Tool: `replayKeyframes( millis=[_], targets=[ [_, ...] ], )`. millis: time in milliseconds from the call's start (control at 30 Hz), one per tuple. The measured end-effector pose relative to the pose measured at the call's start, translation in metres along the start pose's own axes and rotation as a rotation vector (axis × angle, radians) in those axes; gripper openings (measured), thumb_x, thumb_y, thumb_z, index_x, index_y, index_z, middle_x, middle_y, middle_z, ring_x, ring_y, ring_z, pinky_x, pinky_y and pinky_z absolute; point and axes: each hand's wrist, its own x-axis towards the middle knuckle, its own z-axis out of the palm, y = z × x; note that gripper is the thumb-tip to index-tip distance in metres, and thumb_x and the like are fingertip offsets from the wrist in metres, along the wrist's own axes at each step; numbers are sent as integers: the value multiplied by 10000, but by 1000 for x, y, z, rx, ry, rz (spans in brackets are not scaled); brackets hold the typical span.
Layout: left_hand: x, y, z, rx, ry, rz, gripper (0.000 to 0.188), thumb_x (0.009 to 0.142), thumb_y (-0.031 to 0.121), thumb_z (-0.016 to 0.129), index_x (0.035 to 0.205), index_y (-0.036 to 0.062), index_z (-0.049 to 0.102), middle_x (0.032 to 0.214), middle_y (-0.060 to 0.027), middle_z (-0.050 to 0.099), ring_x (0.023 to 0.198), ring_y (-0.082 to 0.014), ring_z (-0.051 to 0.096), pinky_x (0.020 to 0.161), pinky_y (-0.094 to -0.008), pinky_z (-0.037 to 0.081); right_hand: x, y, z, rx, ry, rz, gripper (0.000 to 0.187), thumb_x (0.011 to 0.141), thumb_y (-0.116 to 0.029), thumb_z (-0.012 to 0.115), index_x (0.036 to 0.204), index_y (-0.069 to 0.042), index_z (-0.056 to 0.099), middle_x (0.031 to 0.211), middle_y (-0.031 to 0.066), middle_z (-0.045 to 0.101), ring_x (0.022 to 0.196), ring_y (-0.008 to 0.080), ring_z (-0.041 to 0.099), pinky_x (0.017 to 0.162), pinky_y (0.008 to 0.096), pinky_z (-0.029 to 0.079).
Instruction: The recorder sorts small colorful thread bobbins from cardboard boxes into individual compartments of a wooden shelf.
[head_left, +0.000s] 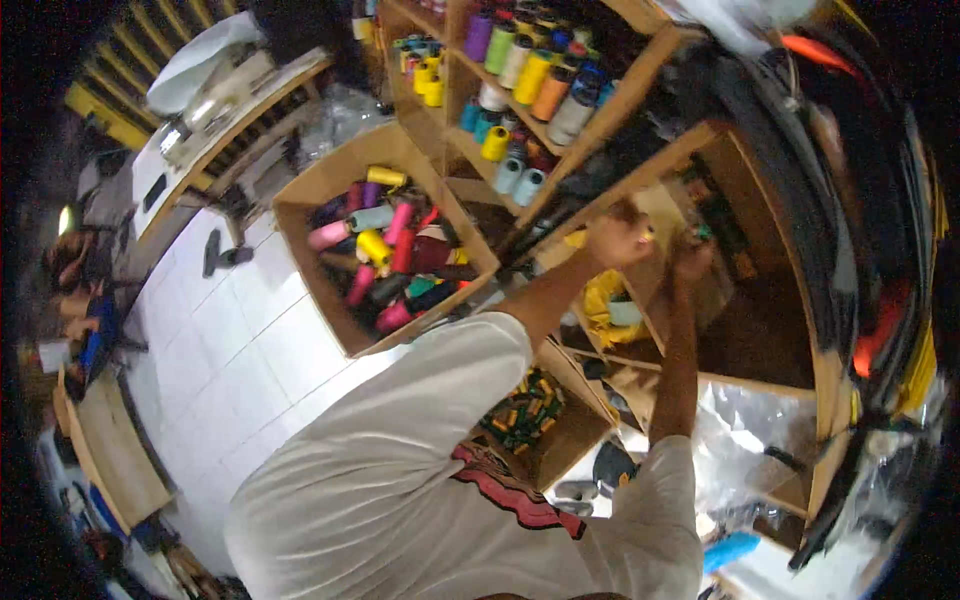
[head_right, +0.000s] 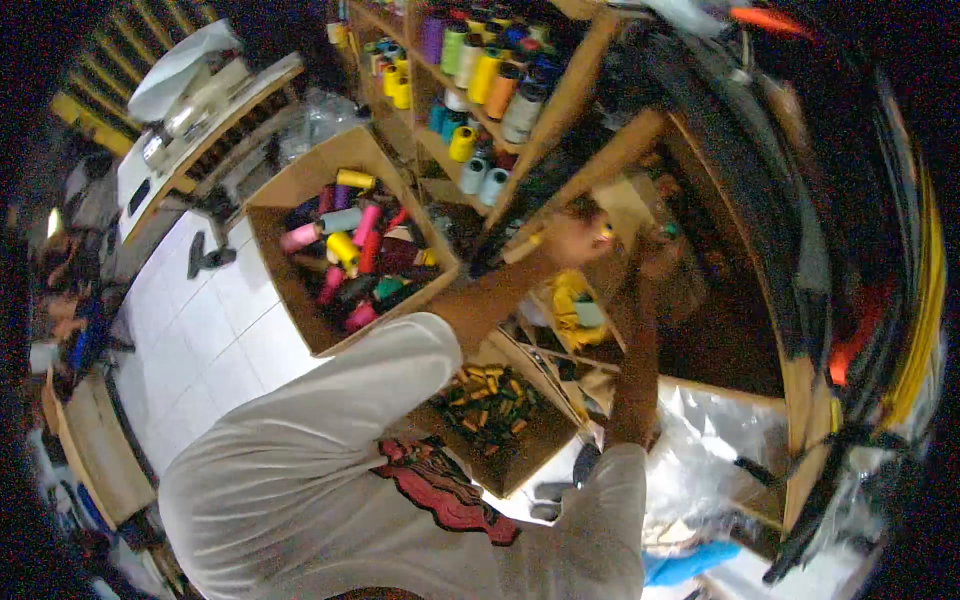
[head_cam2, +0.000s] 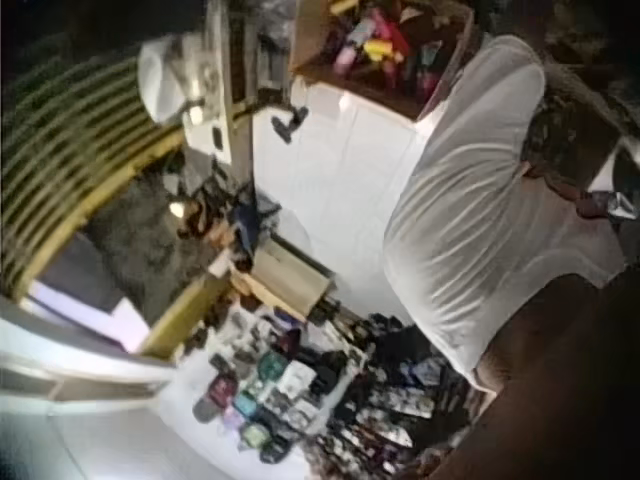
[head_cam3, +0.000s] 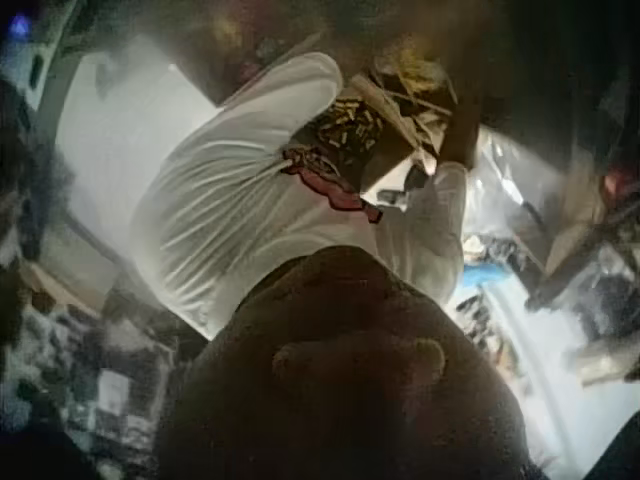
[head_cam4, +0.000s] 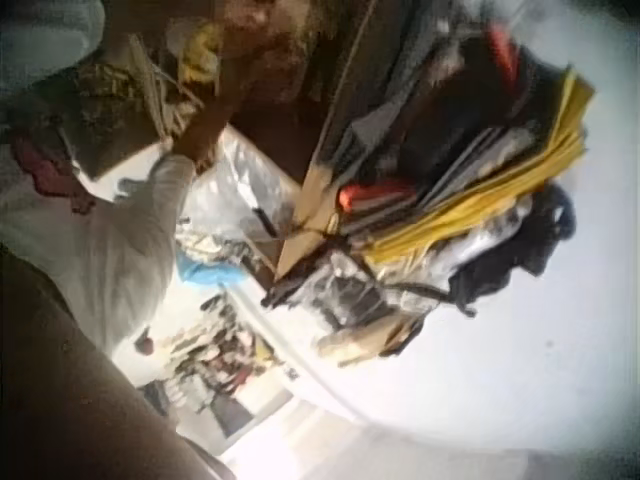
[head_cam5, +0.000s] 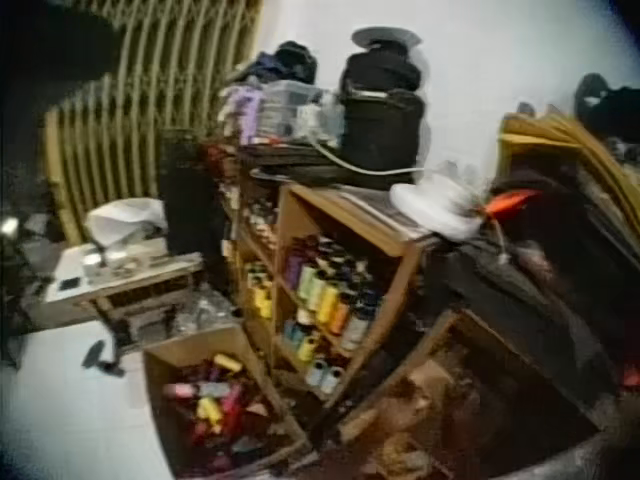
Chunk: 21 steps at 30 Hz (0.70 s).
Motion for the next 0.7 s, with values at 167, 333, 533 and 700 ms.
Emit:
replayKeyframes(
  millis=[167, 333, 533, 700],
  targets=[
    [7, 14, 15, 3, 168, 131, 428, 742, 417, 645, 983, 69, 588, 635, -125, 549, 547, -301, 548, 517, -471, 449, 2, -87, -5, -40, -84, 26, 538, 860, -390, 616, 1194, 12, 488, 1017, 142, 607, 847, 259, 583, 789, 444, 499],
    [2, 12, -1, -49, 71, 110, 446, 780, 442, 612, 1036, 79, 563, 673, -137, 567, 593, -305, 583, 550, -459, 470, 5, -85, -32, -332, -6, -201, 528, 869, -411, 593, 1192, -6, 493, 1026, 127, 607, 843, 251, 581, 764, 427, 498],
    [10, 36, 1, -210, -155, 41, 408, 816, 392, 579, 1040, 51, 549, 504, -99, 512, 411, -276, 522, 405, -417, 434, -11, -104, -30, -461, 1, -369, 517, 879, -437, 564, 1190, -28, 499, 1037, 110, 606, 839, 243, 580, 735, 407, 497],
    [11, 26, -1, 21, -193, -18, 446, 810, 472, 578, 1026, 83, 550, 545, -102, 584, 466, -297, 587, 439, -449, 445, 25, -67, -29, -594, 32, -627, 511, 888, -459, 540, 1188, -47, 504, 1046, 95, 606, 836, 236, 578, 710, 390, 496]
  ],
)
